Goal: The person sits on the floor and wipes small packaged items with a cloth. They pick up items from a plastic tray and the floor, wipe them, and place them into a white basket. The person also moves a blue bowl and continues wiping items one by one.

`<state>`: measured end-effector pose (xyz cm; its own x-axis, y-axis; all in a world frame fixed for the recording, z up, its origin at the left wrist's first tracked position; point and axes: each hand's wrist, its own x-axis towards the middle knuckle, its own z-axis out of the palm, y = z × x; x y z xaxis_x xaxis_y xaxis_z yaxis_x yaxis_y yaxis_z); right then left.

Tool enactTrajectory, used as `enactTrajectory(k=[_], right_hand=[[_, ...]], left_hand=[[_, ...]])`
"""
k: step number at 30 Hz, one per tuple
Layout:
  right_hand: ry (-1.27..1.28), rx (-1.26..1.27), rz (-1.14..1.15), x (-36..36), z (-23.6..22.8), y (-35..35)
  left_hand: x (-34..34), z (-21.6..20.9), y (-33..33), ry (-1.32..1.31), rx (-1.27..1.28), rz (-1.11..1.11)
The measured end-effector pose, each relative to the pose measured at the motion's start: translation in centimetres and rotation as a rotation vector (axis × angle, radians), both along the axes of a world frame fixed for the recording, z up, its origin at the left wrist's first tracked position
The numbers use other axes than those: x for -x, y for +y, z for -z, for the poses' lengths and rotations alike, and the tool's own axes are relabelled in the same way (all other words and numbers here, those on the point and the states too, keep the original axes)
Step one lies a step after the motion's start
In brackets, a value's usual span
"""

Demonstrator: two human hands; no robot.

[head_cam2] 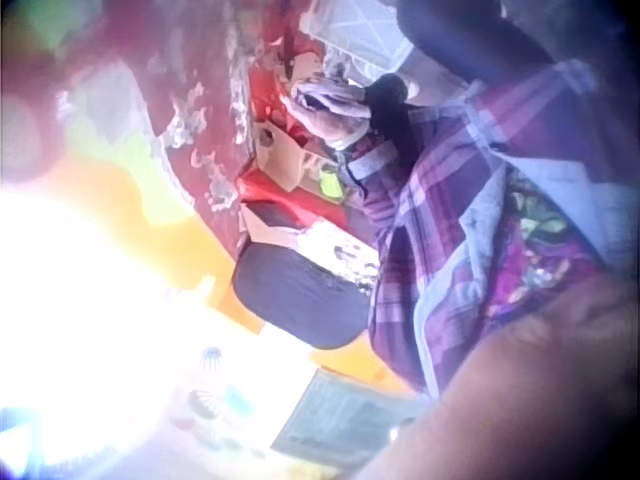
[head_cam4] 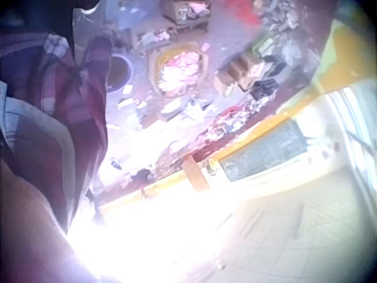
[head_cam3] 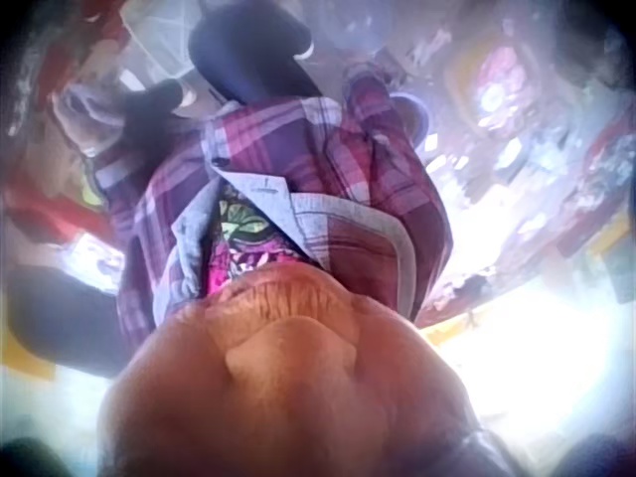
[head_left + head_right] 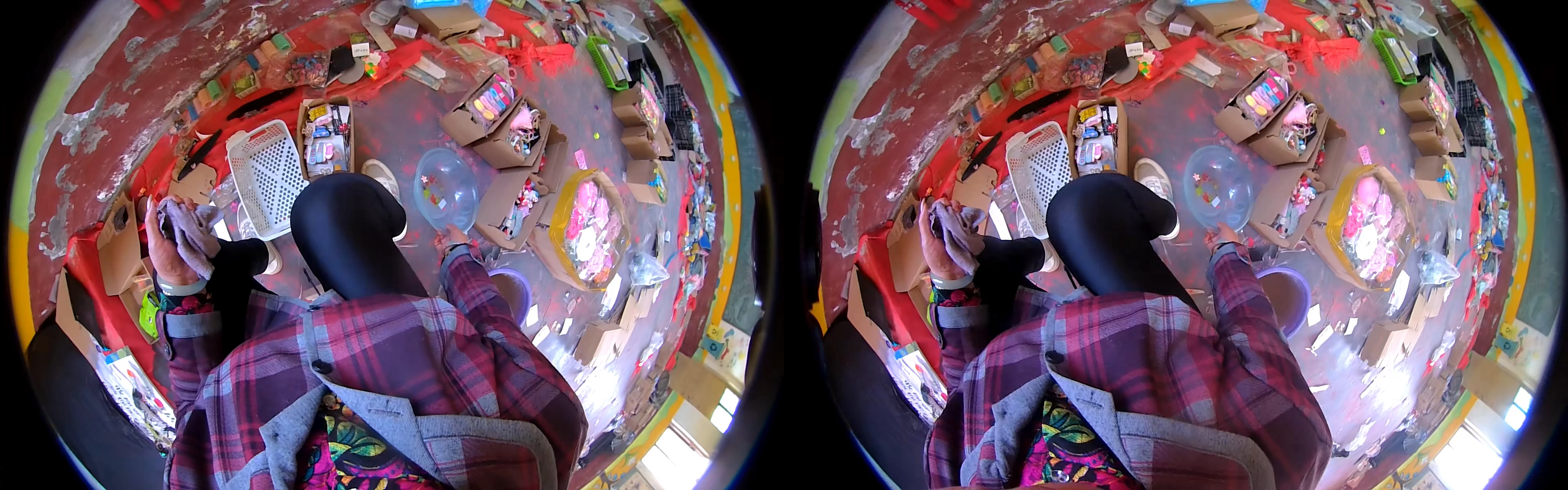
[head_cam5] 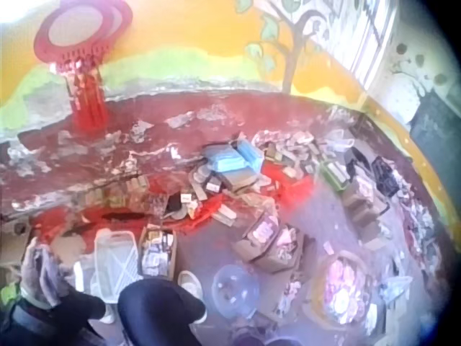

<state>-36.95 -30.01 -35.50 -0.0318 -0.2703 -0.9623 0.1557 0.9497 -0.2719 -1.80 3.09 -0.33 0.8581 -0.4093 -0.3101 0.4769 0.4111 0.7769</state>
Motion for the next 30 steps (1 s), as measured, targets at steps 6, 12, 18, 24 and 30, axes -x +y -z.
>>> enactTrajectory(k=[6,12,18,24,30], right_hand=[[-0.216,0.015,-0.284,-2.5,-9.2,-0.3],[-0.472,0.676,-0.551,-10.2,-26.2,-0.2],[-0.529,1.083,-0.741,-16.5,-37.2,3.7],[-0.659,1.348,-0.973,-20.3,-40.2,9.9],[-0.895,1.188,-1.234,-22.3,-41.4,16.2]], left_hand=[[-0.4,1.5,1.6,-0.076,0.148,0.199],[1.5,0.2,-0.1,0.070,0.123,0.331],[2.5,-0.3,-0.6,-0.078,0.079,0.478],[4.2,-1.1,0.3,-0.165,-0.073,0.590],[5.2,-0.3,3.3,0.134,0.416,0.093]])
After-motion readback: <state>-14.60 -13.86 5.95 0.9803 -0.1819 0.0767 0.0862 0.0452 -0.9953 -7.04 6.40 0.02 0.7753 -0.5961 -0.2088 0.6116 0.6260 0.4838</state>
